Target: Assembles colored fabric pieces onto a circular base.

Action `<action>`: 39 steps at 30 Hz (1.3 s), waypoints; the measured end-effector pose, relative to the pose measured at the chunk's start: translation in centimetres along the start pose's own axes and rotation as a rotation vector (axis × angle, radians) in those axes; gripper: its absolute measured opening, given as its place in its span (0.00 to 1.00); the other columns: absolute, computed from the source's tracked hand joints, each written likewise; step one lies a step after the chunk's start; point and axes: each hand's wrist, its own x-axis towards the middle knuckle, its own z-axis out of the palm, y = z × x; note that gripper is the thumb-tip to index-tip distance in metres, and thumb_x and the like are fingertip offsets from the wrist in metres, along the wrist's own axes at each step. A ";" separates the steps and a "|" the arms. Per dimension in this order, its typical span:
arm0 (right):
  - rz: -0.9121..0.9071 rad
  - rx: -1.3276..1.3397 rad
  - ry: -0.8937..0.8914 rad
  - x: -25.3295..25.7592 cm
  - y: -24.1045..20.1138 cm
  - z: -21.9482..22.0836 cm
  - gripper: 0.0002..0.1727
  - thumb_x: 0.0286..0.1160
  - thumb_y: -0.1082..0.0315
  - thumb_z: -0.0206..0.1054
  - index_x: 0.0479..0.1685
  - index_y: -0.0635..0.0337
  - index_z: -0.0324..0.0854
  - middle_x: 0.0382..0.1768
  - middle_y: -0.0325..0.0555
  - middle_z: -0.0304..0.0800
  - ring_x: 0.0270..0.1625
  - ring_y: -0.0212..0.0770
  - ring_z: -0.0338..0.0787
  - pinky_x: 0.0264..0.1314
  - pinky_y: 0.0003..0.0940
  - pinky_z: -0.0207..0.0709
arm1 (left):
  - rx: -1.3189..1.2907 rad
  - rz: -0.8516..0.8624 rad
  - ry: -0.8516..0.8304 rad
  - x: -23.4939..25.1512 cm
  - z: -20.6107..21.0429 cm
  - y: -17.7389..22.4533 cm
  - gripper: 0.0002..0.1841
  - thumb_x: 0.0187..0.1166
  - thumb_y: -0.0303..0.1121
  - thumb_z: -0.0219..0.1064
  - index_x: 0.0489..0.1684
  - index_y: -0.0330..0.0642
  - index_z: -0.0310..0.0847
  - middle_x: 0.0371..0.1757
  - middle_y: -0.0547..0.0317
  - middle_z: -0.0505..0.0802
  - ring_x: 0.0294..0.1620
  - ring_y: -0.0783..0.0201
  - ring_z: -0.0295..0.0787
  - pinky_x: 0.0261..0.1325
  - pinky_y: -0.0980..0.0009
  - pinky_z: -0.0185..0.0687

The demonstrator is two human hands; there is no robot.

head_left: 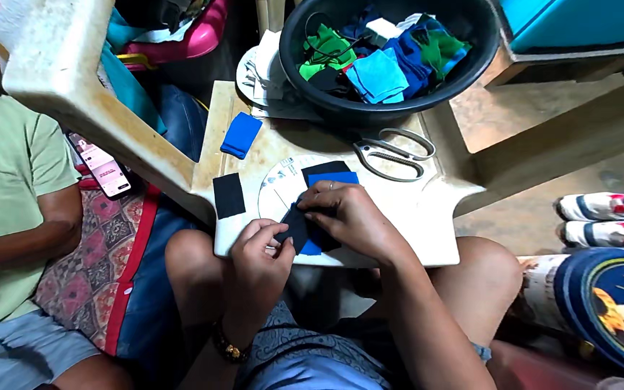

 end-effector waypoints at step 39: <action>-0.033 -0.001 -0.002 0.1 0.9 0.3 0.09 0.66 0.80 0.71 0.41 0.63 0.94 0.44 0.48 0.93 0.48 0.38 0.92 0.55 0.31 0.84 | 0.268 0.326 0.040 -1.0 -1.7 -3.4 0.15 0.73 0.25 0.60 0.46 0.38 0.95 0.52 0.48 0.95 0.60 0.52 0.86 0.67 0.65 0.76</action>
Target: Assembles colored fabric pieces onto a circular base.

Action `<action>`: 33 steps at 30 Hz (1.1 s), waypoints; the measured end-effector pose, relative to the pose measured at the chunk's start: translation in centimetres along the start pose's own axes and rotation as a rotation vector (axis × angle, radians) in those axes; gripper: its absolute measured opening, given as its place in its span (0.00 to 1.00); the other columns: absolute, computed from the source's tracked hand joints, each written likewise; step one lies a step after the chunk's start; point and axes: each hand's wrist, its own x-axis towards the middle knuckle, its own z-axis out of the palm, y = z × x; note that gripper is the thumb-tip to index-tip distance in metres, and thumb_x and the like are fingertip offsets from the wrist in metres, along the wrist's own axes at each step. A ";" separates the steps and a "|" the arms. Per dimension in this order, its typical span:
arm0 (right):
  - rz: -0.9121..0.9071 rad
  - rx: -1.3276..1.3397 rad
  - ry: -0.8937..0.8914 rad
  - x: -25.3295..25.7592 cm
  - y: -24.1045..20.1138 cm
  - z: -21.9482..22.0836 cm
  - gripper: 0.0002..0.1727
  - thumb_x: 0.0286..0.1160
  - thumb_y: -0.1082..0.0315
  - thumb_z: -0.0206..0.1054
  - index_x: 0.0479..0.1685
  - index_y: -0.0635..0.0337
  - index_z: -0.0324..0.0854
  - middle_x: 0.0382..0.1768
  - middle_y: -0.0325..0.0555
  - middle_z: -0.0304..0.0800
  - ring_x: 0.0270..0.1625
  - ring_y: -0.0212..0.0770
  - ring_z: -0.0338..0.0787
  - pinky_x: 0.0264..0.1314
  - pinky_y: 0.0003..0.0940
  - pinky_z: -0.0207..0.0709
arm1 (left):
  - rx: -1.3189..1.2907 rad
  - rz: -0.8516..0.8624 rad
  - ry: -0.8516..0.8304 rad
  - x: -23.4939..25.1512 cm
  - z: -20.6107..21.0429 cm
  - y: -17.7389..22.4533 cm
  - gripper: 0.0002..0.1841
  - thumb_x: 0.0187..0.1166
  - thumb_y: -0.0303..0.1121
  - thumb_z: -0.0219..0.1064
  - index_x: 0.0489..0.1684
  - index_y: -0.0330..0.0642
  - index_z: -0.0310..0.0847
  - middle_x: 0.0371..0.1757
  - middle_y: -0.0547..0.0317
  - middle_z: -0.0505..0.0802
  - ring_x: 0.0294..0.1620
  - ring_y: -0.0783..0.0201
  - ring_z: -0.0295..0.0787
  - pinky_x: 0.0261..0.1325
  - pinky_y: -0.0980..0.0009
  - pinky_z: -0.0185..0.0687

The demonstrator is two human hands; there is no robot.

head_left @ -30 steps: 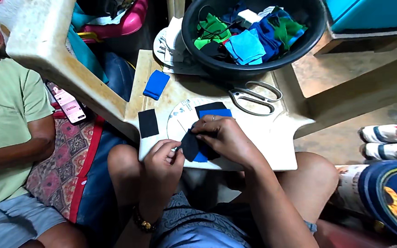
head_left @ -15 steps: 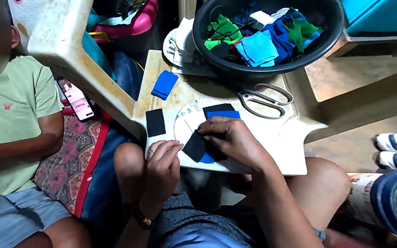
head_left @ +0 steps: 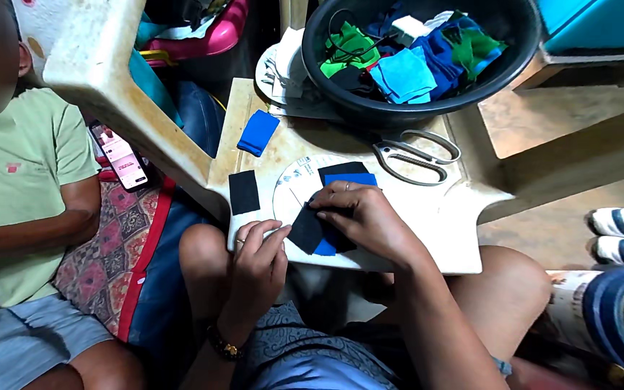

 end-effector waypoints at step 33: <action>0.011 0.037 0.006 0.0 0.1 0.0 0.10 0.68 0.80 0.69 0.42 0.63 0.94 0.45 0.47 0.93 0.49 0.35 0.91 0.56 0.28 0.84 | -0.039 0.082 0.037 0.0 0.0 0.1 0.15 0.77 0.25 0.57 0.45 0.36 0.93 0.51 0.48 0.95 0.60 0.56 0.87 0.68 0.70 0.76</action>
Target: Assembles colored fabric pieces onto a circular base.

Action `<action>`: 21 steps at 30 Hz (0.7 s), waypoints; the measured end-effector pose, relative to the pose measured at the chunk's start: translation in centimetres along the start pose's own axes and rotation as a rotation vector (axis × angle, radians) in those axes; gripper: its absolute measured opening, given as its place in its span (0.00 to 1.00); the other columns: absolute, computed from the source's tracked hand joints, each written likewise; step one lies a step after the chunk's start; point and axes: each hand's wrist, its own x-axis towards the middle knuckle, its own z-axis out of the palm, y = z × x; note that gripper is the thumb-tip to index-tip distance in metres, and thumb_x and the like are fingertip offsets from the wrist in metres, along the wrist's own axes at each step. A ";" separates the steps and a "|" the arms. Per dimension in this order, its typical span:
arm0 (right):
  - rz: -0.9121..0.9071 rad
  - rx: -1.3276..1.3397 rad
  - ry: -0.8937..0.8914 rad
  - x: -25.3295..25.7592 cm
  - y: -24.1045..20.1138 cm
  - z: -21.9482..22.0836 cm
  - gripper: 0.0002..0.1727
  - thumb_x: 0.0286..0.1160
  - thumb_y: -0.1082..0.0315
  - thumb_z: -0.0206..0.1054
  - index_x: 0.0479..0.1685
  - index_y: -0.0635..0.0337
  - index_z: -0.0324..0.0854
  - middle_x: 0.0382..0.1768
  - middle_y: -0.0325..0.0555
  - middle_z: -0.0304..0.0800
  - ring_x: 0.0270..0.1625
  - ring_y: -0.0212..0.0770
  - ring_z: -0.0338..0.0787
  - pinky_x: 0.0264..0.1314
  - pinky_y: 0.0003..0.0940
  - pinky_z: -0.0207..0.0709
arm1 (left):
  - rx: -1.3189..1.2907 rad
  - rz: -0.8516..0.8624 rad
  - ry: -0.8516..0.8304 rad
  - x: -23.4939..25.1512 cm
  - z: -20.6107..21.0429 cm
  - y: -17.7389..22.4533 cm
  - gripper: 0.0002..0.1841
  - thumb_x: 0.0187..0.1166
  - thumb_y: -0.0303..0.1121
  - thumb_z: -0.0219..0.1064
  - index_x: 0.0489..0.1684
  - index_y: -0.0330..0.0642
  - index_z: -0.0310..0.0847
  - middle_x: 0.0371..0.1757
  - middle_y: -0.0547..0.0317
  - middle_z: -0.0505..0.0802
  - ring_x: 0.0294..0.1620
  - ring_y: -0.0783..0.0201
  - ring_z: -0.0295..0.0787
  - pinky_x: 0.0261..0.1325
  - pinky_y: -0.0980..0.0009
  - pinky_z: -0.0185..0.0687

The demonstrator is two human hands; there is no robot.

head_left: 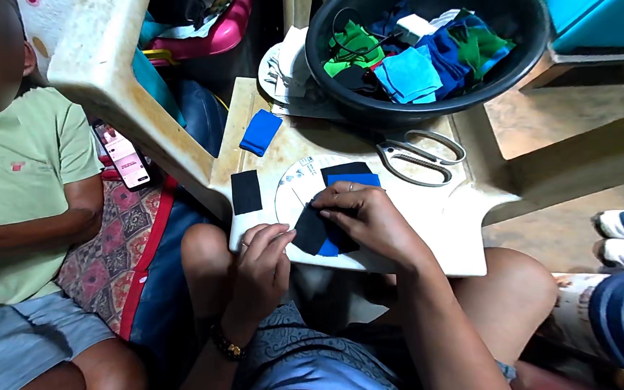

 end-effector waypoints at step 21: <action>-0.106 -0.110 0.113 -0.7 -2.8 1.3 0.10 0.62 0.80 0.66 0.36 0.65 0.93 0.41 0.53 0.94 0.45 0.45 0.93 0.53 0.35 0.86 | 0.000 0.167 -0.149 -0.2 1.0 -0.2 0.15 0.74 0.22 0.61 0.44 0.45 0.95 0.57 0.53 0.95 0.62 0.55 0.88 0.70 0.62 0.77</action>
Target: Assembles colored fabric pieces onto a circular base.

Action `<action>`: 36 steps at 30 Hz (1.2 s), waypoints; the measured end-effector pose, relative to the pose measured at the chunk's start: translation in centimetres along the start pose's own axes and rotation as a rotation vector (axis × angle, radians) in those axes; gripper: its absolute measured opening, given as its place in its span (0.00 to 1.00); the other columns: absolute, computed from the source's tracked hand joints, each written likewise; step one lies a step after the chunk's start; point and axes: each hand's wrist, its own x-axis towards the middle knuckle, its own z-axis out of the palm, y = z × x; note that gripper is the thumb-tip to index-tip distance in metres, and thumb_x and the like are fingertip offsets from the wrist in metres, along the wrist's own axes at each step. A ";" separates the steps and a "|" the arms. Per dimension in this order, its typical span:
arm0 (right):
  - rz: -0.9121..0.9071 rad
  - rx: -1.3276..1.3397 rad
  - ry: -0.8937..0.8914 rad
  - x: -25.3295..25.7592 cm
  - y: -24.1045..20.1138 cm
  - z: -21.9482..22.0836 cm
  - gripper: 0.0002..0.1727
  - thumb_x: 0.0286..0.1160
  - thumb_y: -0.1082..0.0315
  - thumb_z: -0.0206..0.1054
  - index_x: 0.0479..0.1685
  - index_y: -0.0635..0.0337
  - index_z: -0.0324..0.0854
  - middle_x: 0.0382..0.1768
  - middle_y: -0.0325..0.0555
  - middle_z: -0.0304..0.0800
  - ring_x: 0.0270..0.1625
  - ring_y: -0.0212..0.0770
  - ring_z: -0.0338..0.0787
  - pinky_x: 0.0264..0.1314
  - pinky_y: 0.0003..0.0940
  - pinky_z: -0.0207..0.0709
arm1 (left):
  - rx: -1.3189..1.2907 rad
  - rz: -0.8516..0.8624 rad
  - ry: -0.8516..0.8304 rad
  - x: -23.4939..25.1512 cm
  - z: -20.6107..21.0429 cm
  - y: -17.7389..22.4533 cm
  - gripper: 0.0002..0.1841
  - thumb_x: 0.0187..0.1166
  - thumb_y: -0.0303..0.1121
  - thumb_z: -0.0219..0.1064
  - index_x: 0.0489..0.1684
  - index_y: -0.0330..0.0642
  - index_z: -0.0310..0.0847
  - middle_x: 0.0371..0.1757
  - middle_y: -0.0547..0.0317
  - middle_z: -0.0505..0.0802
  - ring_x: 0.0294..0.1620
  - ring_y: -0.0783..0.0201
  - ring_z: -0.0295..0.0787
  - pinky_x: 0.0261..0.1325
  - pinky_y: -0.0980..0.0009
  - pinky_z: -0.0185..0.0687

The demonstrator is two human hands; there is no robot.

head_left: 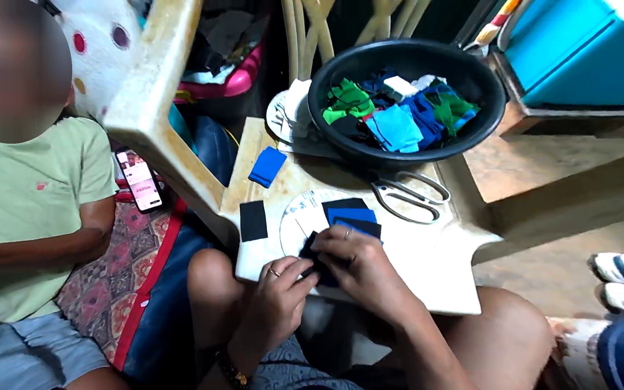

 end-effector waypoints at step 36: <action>0.169 0.054 -0.142 0.6 -0.9 -0.1 0.21 0.47 0.85 0.79 0.49 0.72 0.91 0.51 0.64 0.88 0.42 0.50 0.90 0.47 0.38 0.85 | 0.042 -0.194 -0.475 15.7 -5.3 -11.0 0.08 0.77 0.17 0.65 0.39 0.25 0.92 0.55 0.37 0.93 0.63 0.44 0.89 0.71 0.52 0.79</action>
